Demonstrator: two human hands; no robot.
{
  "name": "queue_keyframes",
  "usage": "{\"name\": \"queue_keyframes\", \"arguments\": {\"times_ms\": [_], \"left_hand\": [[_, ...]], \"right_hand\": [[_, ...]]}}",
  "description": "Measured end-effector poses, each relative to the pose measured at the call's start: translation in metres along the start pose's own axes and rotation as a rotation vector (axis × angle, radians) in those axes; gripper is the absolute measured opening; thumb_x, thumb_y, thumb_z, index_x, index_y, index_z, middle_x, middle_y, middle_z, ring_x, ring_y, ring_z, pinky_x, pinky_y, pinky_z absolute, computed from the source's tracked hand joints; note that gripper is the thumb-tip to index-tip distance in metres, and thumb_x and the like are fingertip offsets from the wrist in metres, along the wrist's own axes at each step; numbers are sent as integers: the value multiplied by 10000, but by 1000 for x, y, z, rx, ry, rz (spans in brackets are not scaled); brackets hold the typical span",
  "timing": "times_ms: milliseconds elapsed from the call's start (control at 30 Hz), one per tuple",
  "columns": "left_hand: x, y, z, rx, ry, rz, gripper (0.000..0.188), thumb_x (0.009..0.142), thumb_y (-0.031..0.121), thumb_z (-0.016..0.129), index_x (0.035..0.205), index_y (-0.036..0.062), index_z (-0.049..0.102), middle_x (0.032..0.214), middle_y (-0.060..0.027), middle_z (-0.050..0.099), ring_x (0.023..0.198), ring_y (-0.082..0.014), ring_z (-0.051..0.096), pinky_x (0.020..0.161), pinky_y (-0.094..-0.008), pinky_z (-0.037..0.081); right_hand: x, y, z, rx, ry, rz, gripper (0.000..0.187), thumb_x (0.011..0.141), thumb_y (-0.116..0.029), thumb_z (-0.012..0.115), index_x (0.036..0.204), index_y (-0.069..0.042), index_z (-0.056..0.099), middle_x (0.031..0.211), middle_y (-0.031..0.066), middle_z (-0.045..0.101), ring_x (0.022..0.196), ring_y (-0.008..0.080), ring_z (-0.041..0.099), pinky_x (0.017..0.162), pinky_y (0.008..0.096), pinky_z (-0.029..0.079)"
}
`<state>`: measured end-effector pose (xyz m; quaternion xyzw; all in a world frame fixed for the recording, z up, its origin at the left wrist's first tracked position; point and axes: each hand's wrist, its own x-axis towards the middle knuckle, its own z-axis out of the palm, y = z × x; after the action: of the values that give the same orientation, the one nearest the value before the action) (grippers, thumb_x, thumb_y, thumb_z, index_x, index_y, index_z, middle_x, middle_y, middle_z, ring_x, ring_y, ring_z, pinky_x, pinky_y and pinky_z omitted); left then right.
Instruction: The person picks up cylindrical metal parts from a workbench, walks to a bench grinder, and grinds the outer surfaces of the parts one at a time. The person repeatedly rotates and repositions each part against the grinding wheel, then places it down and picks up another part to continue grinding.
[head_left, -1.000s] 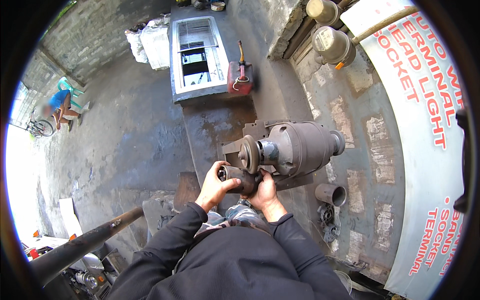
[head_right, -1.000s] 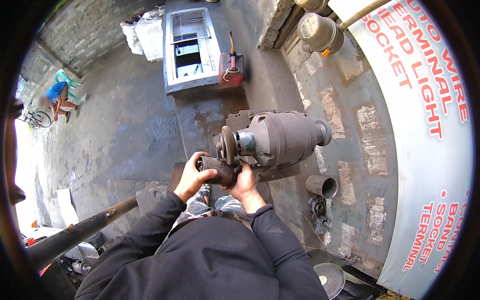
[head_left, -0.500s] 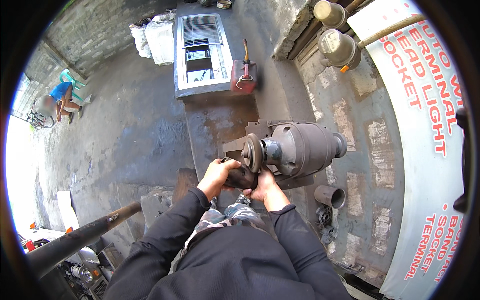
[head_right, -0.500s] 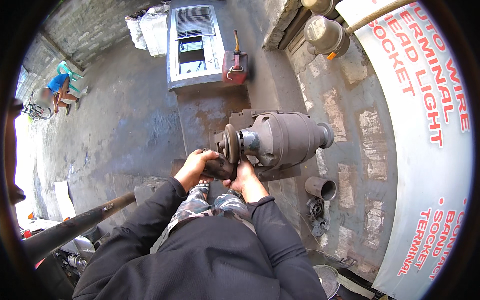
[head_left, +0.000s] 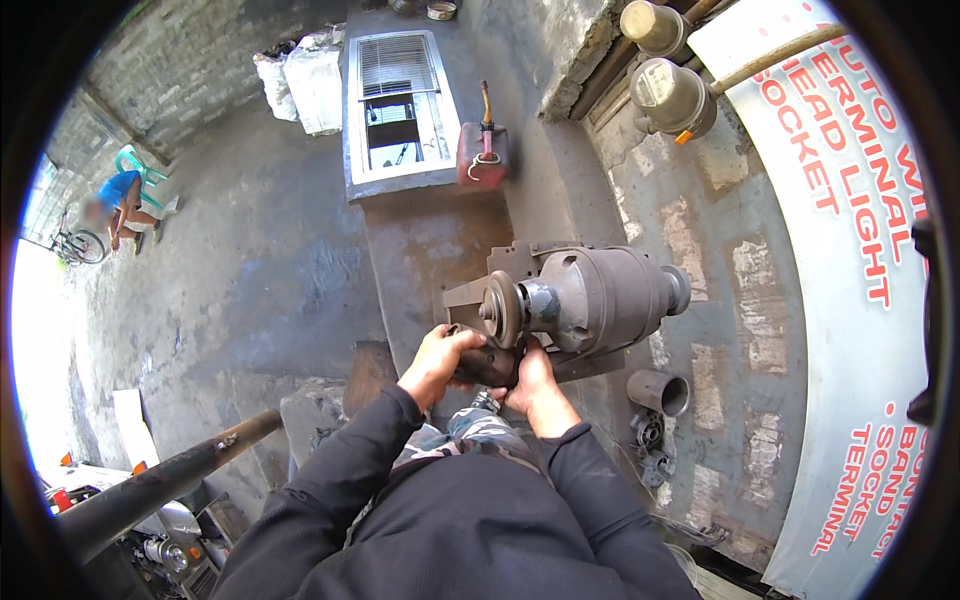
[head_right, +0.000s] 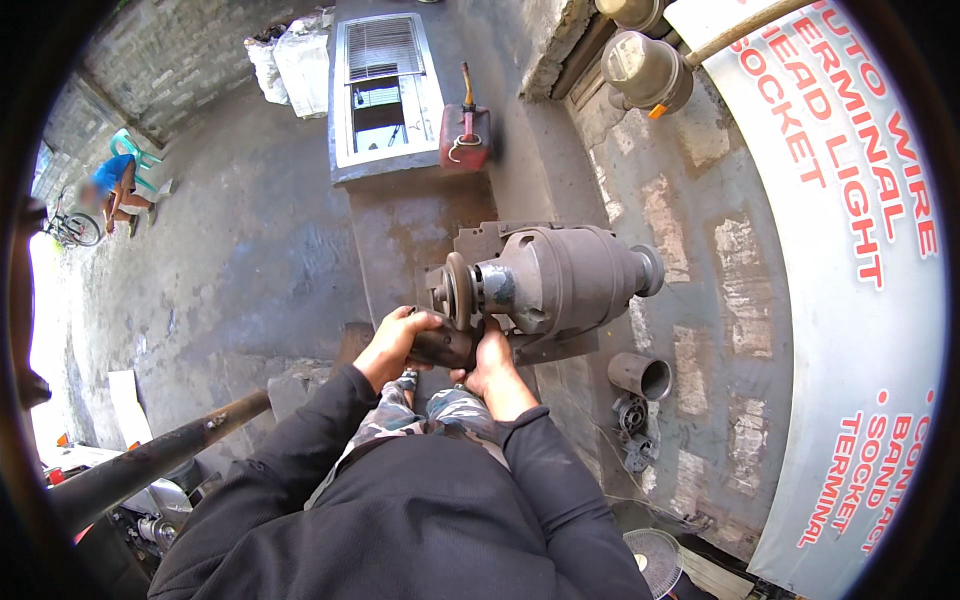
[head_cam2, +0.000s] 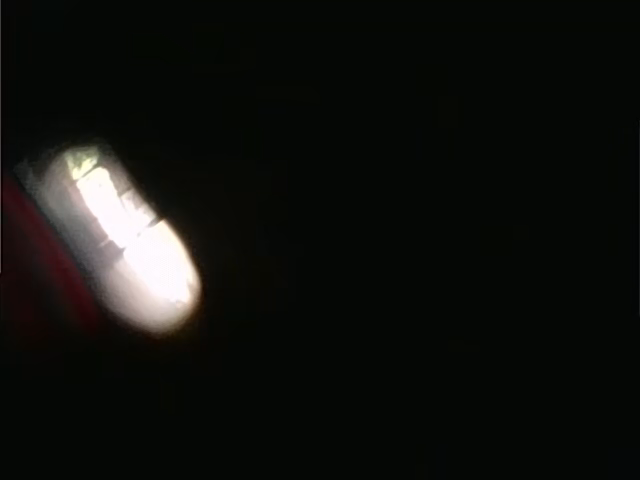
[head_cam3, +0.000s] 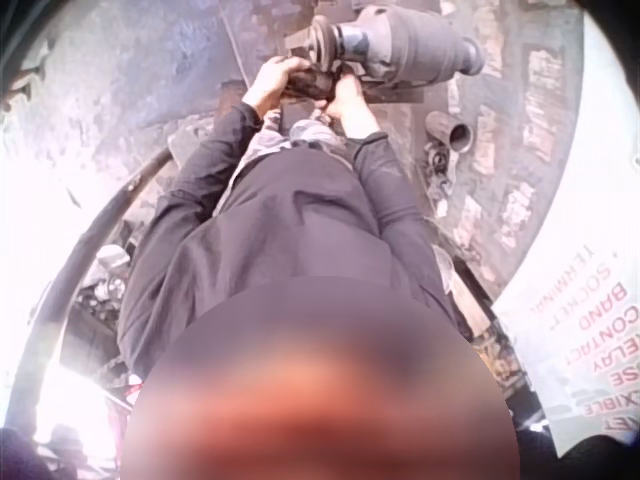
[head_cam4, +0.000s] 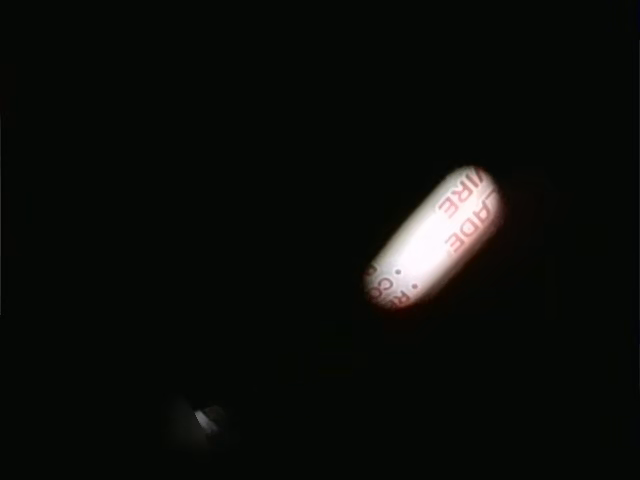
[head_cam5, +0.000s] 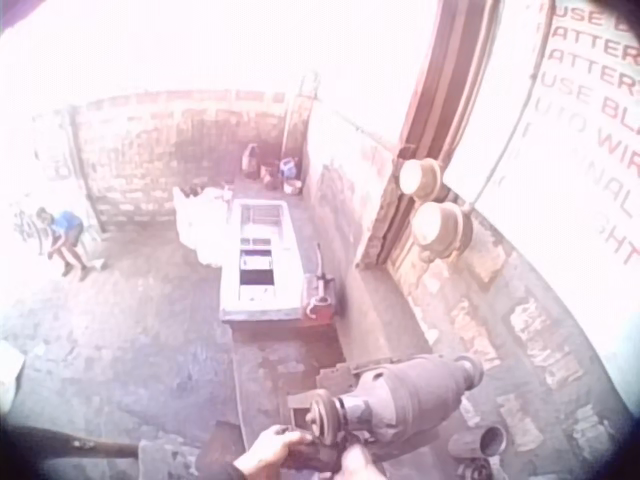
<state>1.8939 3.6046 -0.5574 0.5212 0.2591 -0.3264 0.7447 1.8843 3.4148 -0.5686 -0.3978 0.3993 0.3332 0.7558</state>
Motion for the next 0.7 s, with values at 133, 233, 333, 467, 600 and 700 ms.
{"name": "queue_keyframes", "arguments": {"times_ms": [133,233,333,467,600,700], "left_hand": [[10,10,-6,-10,-48,-107,593,848,362,764,1283,20,553,1133,-172,695,962,-330,720,687,-478,605],[-6,1,-8,-48,-50,-17,591,846,332,772,1291,14,548,1123,-174,695,950,-324,724,687,-475,612],[-22,-7,-3,-24,-50,122,638,809,291,807,1308,0,535,1097,-186,686,947,-305,713,642,-453,614],[-13,-1,10,-3,11,22,609,801,302,810,1272,8,560,1065,-170,685,892,-281,707,597,-405,598],[0,8,7,-40,-33,-104,618,873,330,745,1358,22,516,1212,-200,670,1066,-367,693,731,-494,610],[-8,1,-2,-69,-28,-31,605,832,310,784,1297,17,533,1113,-181,687,935,-325,719,690,-484,608]], "right_hand": [[11,-13,7,-14,42,146,501,1042,-667,327,1173,-243,560,961,3,652,745,193,611,496,341,359],[-5,-1,13,-30,71,-8,564,1018,-688,330,1190,-209,575,966,20,659,741,206,606,469,314,336],[-26,14,14,-30,152,-115,561,1025,-671,323,1204,-198,565,984,18,662,751,214,626,476,318,343],[-25,3,8,19,115,-57,536,1033,-661,335,1202,-198,545,1003,26,657,753,209,630,491,337,348],[-7,-12,8,-71,102,73,533,1033,-676,328,1205,-223,550,993,12,648,771,204,617,495,345,357],[-6,-3,11,-97,118,-11,558,1033,-670,308,1217,-221,585,1015,36,684,727,224,645,433,317,350]]}}
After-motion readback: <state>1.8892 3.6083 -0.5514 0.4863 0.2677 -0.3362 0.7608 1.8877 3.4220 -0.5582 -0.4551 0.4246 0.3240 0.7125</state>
